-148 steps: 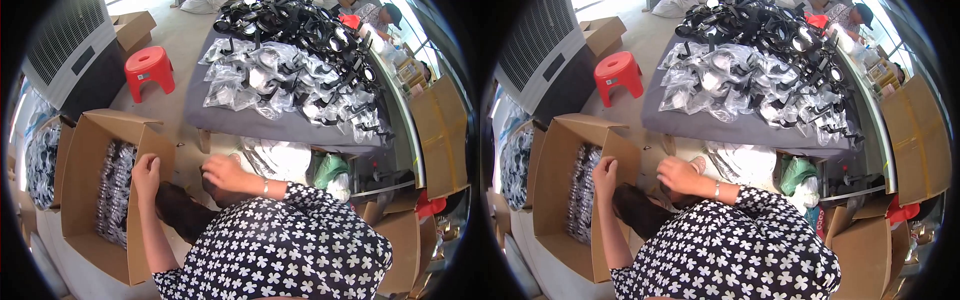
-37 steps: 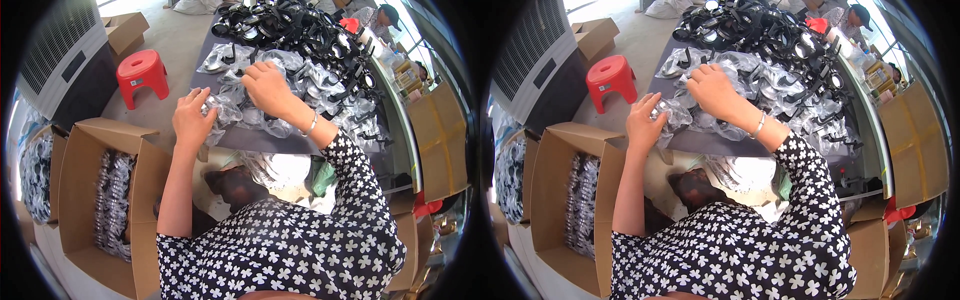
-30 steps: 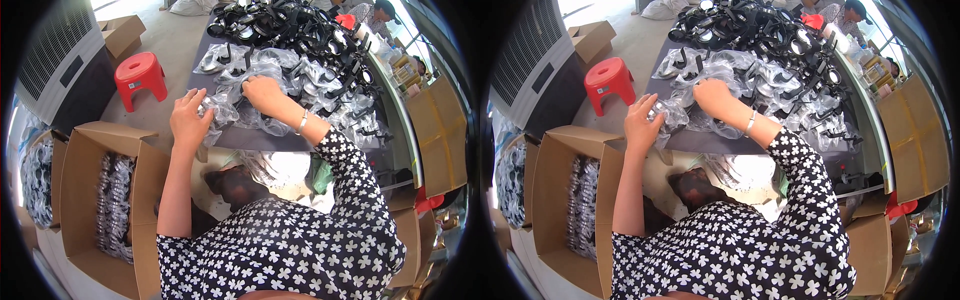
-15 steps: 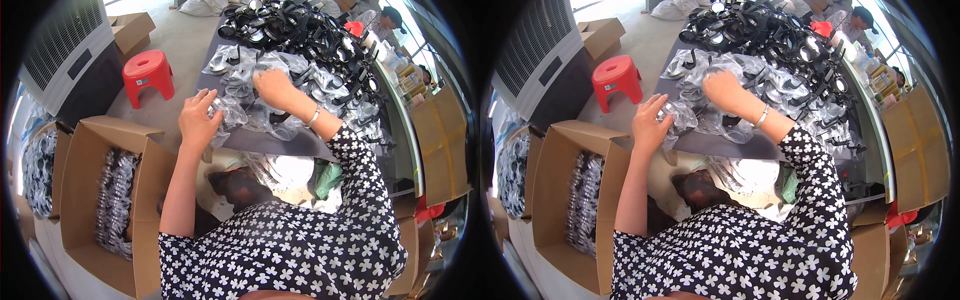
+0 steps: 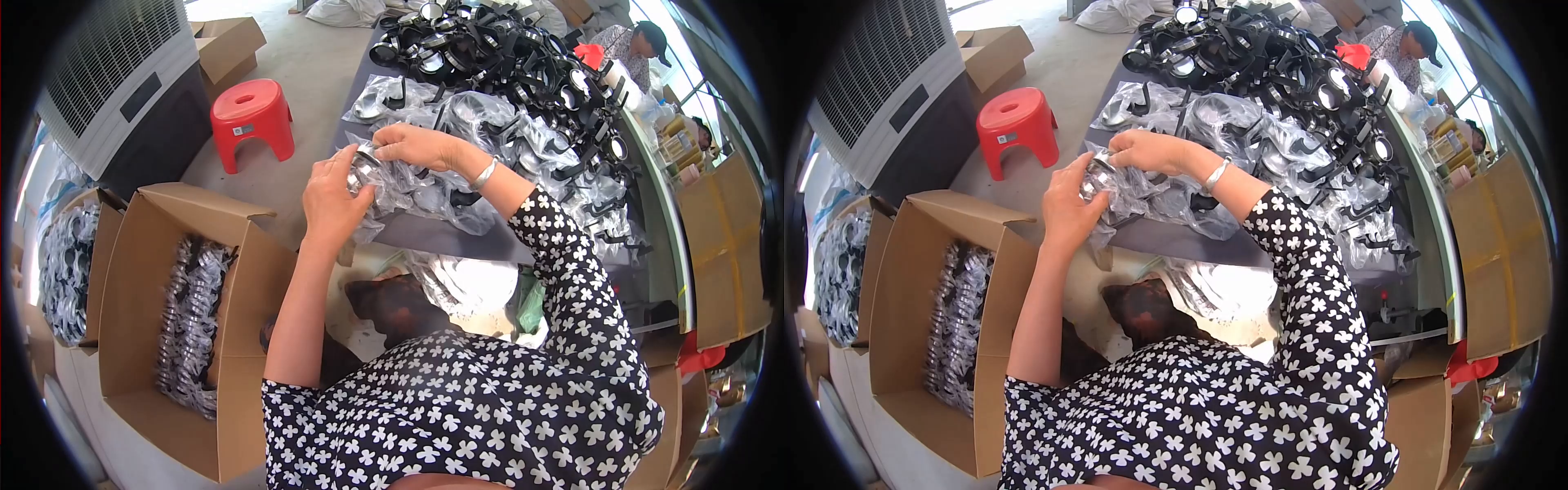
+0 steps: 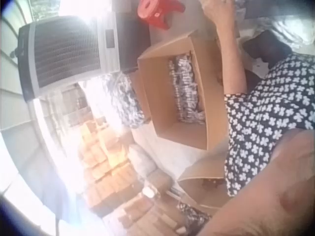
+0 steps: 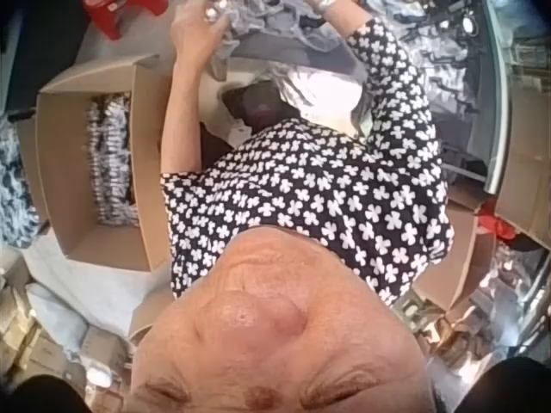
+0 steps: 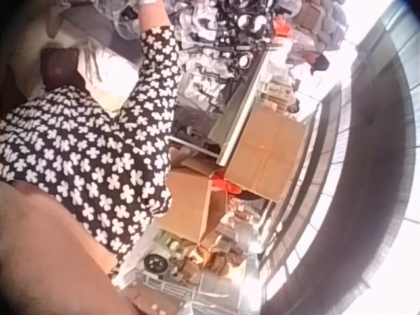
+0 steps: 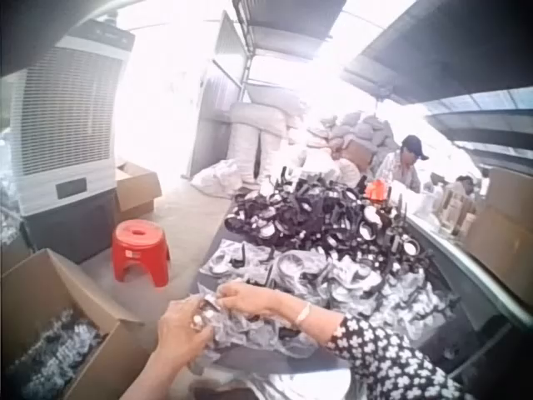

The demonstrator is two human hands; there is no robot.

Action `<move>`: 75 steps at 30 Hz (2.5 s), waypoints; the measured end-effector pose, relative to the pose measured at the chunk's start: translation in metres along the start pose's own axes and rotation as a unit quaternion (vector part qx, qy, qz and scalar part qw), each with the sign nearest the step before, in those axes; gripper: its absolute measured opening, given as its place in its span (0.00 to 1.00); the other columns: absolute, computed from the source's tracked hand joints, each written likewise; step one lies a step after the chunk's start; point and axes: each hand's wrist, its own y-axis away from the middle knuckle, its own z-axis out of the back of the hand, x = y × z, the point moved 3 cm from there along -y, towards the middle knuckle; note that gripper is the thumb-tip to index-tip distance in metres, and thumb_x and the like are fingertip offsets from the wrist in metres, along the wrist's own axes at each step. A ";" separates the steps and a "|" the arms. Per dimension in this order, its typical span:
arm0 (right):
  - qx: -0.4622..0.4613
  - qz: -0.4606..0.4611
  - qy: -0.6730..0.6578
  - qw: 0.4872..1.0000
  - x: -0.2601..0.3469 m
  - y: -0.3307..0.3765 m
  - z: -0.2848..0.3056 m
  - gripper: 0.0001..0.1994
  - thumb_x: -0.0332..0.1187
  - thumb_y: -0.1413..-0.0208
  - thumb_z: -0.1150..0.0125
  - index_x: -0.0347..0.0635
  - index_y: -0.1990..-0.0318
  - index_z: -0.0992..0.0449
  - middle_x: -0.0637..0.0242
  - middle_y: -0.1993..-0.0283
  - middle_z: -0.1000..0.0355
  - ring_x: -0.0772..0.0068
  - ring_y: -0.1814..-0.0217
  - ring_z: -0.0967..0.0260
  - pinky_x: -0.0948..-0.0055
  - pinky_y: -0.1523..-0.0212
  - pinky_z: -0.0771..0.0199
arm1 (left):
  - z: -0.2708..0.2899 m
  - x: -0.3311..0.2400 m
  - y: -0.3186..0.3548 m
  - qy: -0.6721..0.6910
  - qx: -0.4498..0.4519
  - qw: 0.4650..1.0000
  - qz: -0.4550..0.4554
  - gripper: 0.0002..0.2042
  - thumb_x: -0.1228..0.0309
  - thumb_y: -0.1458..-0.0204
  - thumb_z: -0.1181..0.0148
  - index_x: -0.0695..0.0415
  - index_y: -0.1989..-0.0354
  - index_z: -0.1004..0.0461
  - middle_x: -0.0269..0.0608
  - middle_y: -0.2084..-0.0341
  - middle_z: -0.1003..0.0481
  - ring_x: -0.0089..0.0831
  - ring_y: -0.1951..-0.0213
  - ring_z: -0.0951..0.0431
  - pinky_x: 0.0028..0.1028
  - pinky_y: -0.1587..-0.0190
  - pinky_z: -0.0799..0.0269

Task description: The person packs circular metal components by hand, placing each component into an individual plastic bag, then arranging the bagged components into a cardboard box.

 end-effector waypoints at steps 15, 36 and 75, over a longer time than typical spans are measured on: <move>-0.008 0.083 0.327 0.941 -0.014 0.003 0.028 0.07 0.26 0.62 0.46 0.36 0.73 0.24 0.53 0.75 0.29 0.61 0.71 0.29 0.68 0.70 0.32 | -0.004 -0.007 -0.008 -0.119 0.069 0.991 0.008 0.24 0.61 0.64 0.36 0.46 0.53 0.29 0.39 0.61 0.29 0.40 0.60 0.30 0.34 0.60 0.32; 0.136 0.014 0.471 0.871 0.005 0.005 0.007 0.06 0.30 0.62 0.45 0.39 0.75 0.26 0.56 0.77 0.29 0.53 0.72 0.31 0.62 0.70 0.33 | -0.001 -0.015 -0.020 -0.161 0.202 0.966 -0.027 0.26 0.63 0.60 0.42 0.39 0.48 0.37 0.48 0.70 0.33 0.46 0.67 0.28 0.38 0.64 0.32; 0.073 0.044 0.193 0.977 -0.005 -0.003 0.037 0.08 0.32 0.54 0.47 0.37 0.78 0.34 0.71 0.82 0.39 0.78 0.78 0.43 0.75 0.76 0.41 | -0.006 -0.015 -0.013 -0.164 0.134 0.977 -0.031 0.25 0.63 0.63 0.39 0.45 0.52 0.33 0.45 0.69 0.31 0.44 0.67 0.28 0.37 0.67 0.32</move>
